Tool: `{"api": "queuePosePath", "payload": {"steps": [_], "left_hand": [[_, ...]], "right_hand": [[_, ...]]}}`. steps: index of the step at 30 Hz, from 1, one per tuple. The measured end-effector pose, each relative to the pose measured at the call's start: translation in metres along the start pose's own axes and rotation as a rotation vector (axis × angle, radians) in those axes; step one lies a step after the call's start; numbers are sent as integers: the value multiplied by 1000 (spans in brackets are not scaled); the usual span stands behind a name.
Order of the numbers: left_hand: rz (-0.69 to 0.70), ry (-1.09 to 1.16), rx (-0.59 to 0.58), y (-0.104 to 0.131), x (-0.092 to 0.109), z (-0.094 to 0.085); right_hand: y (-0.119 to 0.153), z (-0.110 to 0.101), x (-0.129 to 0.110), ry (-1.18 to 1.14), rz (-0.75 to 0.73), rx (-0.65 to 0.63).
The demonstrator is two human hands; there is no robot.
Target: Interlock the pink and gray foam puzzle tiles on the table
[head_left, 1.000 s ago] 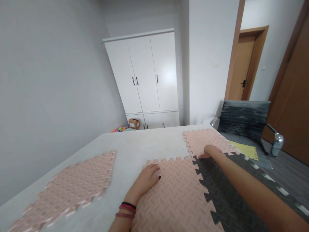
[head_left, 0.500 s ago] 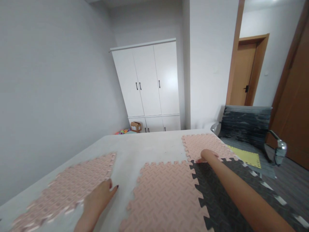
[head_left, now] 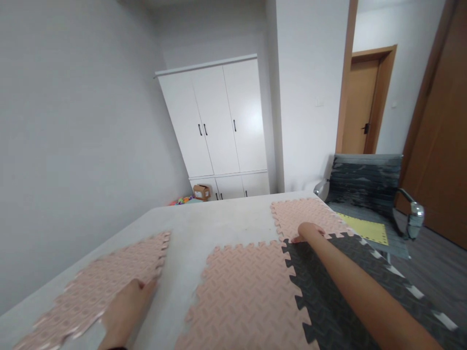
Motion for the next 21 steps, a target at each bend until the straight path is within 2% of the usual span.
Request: {"api": "queuePosePath", "payload": {"steps": [4, 7, 9, 12, 15, 18, 21], "left_hand": [[56, 134, 119, -17, 37, -21], [192, 261, 166, -25, 81, -29], [342, 342, 132, -26, 116, -25], [576, 420, 26, -23, 166, -9], [760, 418, -100, -18, 203, 16], [866, 365, -208, -15, 220, 42], [887, 305, -267, -15, 221, 64]], "right_hand": [[2, -1, 0, -10, -13, 19], [6, -1, 0, -7, -3, 17], [8, -1, 1, -9, 2, 22], [11, 0, 1, -19, 2, 60], [12, 0, -1, -28, 9, 108], [8, -1, -3, -32, 25, 118], [4, -1, -5, -39, 34, 125]]}}
Point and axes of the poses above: each hand's wrist, its own y-axis away from the middle knuckle, its own z-axis out of the palm, x = y × z, the point moved 3 cm from there along -y, towards the middle knuckle, and after that the axes turned 4 degrees about z, right-handed, at the moved point
